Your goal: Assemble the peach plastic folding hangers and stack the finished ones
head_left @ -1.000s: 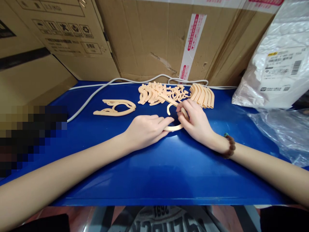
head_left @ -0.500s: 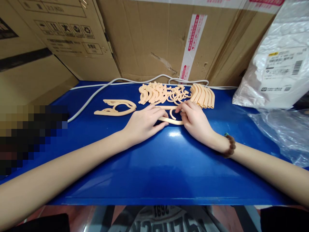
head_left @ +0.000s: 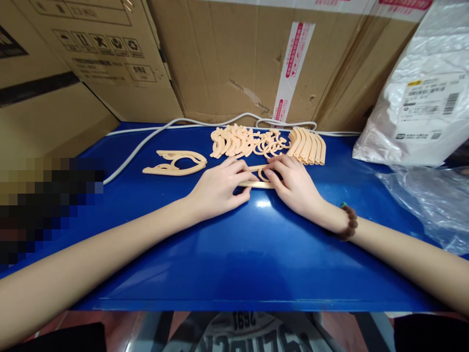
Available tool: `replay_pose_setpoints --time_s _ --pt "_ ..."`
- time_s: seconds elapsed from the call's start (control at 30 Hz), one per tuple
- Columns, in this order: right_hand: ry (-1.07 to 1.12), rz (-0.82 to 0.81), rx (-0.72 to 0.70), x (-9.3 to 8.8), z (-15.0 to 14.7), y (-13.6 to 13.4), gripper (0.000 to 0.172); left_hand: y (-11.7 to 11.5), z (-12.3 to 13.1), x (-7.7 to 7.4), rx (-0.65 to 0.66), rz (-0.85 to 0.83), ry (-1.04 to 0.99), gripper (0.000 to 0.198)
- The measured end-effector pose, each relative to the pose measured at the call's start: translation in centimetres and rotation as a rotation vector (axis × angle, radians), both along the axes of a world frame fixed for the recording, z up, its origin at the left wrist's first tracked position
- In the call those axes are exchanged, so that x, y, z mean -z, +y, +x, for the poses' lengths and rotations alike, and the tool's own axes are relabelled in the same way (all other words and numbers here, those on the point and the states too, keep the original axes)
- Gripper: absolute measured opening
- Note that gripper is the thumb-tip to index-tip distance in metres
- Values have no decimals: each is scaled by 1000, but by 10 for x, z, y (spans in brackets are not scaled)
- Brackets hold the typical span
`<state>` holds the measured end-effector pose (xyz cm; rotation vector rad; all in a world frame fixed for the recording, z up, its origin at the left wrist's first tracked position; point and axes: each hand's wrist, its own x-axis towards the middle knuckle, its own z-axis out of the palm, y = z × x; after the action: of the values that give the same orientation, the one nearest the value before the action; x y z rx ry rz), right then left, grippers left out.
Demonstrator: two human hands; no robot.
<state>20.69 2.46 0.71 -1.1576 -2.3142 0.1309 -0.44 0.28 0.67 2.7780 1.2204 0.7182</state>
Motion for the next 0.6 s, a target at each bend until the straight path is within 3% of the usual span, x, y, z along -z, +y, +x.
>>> replay_pose_setpoints --time_s 0.13,0.27,0.4,0.6 --pt "-10 98 -103 -2 0 -4 27 0 2 -6 -48 28 -48 22" --pt "-207 199 -220 -4 -2 -8 29 8 -2 -17 -245 37 -96 18" --pt "-299 243 -288 -6 -6 -11 31 31 -16 -30 -452 26 -41 19" --pt "-355 434 -329 -7 -6 -16 29 80 -43 -42 -669 -162 28 28"
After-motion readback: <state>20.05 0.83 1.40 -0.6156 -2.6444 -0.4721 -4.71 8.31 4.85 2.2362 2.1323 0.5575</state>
